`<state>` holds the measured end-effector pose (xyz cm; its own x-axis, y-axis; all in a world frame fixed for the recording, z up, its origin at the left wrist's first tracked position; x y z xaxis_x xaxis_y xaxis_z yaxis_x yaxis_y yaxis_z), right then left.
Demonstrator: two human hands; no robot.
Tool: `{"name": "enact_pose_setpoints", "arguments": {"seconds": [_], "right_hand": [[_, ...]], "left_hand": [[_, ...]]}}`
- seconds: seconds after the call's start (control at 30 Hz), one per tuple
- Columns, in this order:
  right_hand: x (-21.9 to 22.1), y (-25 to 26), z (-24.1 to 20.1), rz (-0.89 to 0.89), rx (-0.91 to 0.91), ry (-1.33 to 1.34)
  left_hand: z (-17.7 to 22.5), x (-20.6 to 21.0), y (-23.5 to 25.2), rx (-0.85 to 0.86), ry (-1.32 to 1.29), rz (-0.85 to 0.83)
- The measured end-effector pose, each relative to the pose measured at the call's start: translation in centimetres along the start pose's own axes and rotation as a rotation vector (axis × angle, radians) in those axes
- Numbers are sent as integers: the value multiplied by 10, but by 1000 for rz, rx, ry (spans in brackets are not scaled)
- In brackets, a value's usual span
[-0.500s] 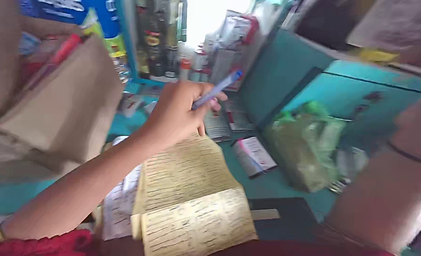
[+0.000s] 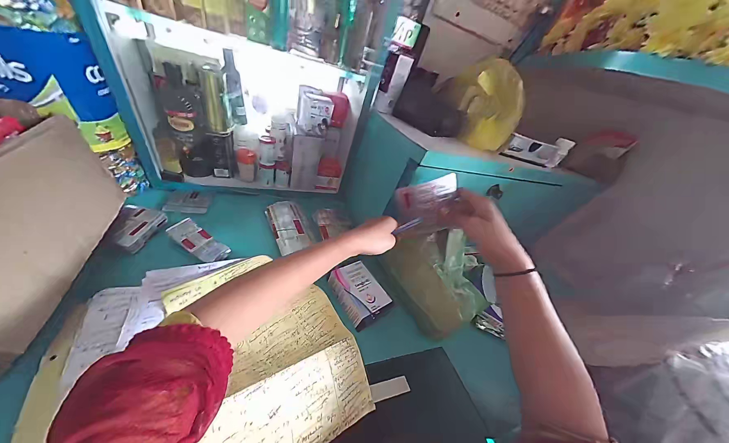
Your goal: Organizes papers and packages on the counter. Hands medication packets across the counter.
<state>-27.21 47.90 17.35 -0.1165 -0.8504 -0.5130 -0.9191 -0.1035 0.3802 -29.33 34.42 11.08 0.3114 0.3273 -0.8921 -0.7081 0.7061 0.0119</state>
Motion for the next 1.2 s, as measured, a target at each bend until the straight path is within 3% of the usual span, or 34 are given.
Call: {"name": "enact_pose_setpoints", "arguments": {"seconds": [0.07,0.17,0.23,0.33,0.4,0.57,0.77,1.0,1.2], "right_hand": [[7,0,17,-15,-1,-66],[-25,2,17,132,-105,-21],[-61,-9,0,261,-150,106],[-115,-34,-21,412,-225,329],[-133,-52,-29,430,-228,397],[-133,-83,-40,424,-198,148],[-104,-88,-48,212,-270,-70],[-75,-75,-58,21,-158,-322],[-104,-65,-77,133,-82,-319]], "left_hand": [[-1,1,5,-81,1,27],[-1,-19,4,-78,-225,246],[9,-43,-4,0,-468,378],[42,-67,-7,180,-838,374],[63,-83,-8,290,-948,359],[92,-85,-6,431,-823,289],[85,-73,-2,463,-897,354],[83,-81,-7,458,-791,404],[61,-103,-10,465,-836,507]]}}
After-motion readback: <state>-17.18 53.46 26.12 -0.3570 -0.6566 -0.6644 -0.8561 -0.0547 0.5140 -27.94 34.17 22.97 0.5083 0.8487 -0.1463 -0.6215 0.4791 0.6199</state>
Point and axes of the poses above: each hand's wrist, its own y-axis towards the middle knuckle, its own x-axis out of the palm, z = x × y, the point moved 10 cm from there along y, towards the middle knuckle, and after that the axes turned 15 degrees about y, right-handed, at the moved point
